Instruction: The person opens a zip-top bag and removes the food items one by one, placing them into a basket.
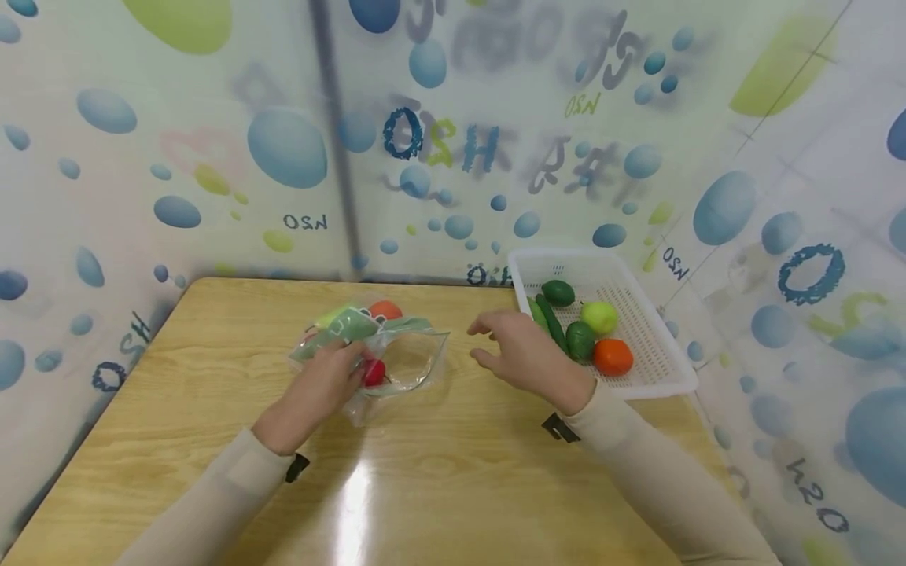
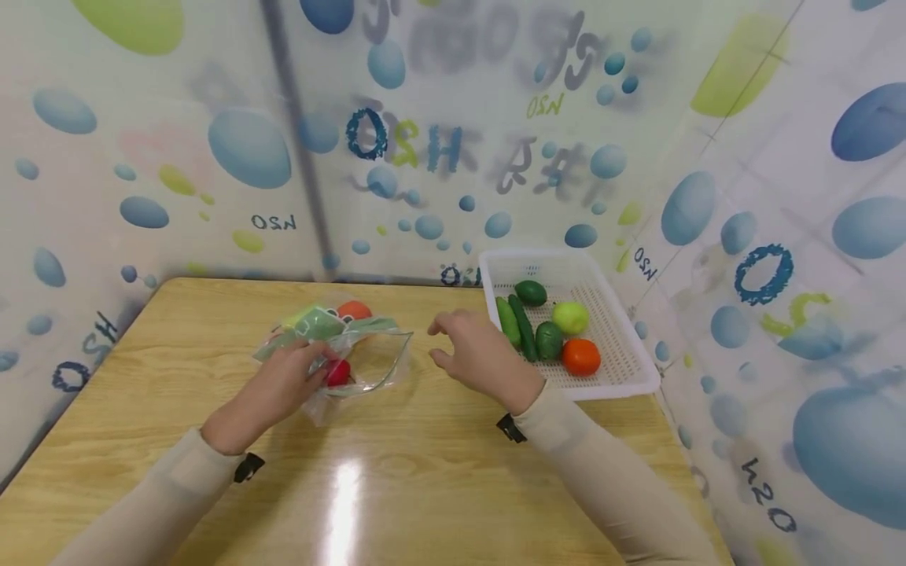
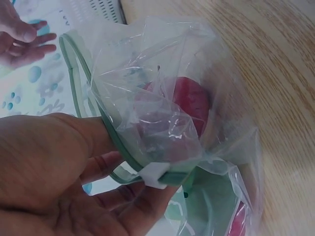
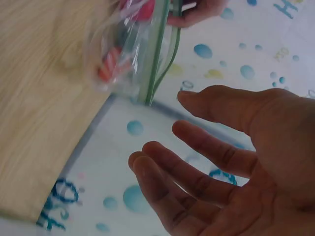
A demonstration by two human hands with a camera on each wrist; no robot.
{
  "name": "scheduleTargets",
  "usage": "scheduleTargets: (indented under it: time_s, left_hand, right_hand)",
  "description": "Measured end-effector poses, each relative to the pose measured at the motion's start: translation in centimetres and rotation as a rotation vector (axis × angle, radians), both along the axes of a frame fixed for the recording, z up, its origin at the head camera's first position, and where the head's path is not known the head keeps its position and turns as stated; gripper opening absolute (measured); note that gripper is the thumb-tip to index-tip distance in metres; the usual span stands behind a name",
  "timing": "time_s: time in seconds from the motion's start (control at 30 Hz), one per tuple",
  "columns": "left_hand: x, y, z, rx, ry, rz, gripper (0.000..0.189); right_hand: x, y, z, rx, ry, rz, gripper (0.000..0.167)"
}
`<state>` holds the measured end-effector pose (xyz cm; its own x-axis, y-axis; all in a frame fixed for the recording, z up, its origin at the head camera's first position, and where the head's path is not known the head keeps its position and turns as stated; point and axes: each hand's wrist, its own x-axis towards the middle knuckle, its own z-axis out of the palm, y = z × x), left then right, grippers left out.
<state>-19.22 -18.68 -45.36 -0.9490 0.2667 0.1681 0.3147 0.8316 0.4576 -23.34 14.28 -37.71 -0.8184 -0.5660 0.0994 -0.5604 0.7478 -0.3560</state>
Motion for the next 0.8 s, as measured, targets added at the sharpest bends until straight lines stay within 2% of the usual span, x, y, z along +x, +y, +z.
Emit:
scheduleTargets:
  time_s: [0.27,0.47,0.57,0.73,0.77,0.8]
  left_hand:
    - [-0.3,0.0,-0.1,-0.013,0.022,-0.017,0.015]
    - [-0.2,-0.1,-0.2,-0.008,0.031,-0.026,0.013]
    - [-0.3,-0.1,-0.4,-0.001,0.034,-0.041,0.013]
    - [-0.5,-0.5,-0.8,0.011,0.052,-0.057,0.013]
    - [-0.7,-0.7,-1.1,0.013,0.061,-0.062,0.014]
    - [-1.1,-1.1,-1.9,0.019,0.086,-0.069,0.013]
  right_hand:
    - [1.1,-5.2,-1.8,-0.05,0.04,0.118,0.027]
    - [0.4,-8.6,-4.1,-0.059,0.002,0.213,0.027]
    - [-0.2,-9.8,-5.4,-0.029,-0.01,0.214,0.026]
    - [-0.6,-11.2,-7.5,0.032,-0.027,0.161,0.028]
    - [-0.7,-11.5,-7.8,0.042,-0.023,0.156,0.029]
    - [-0.6,-11.7,-8.1,0.045,-0.026,0.154,0.03]
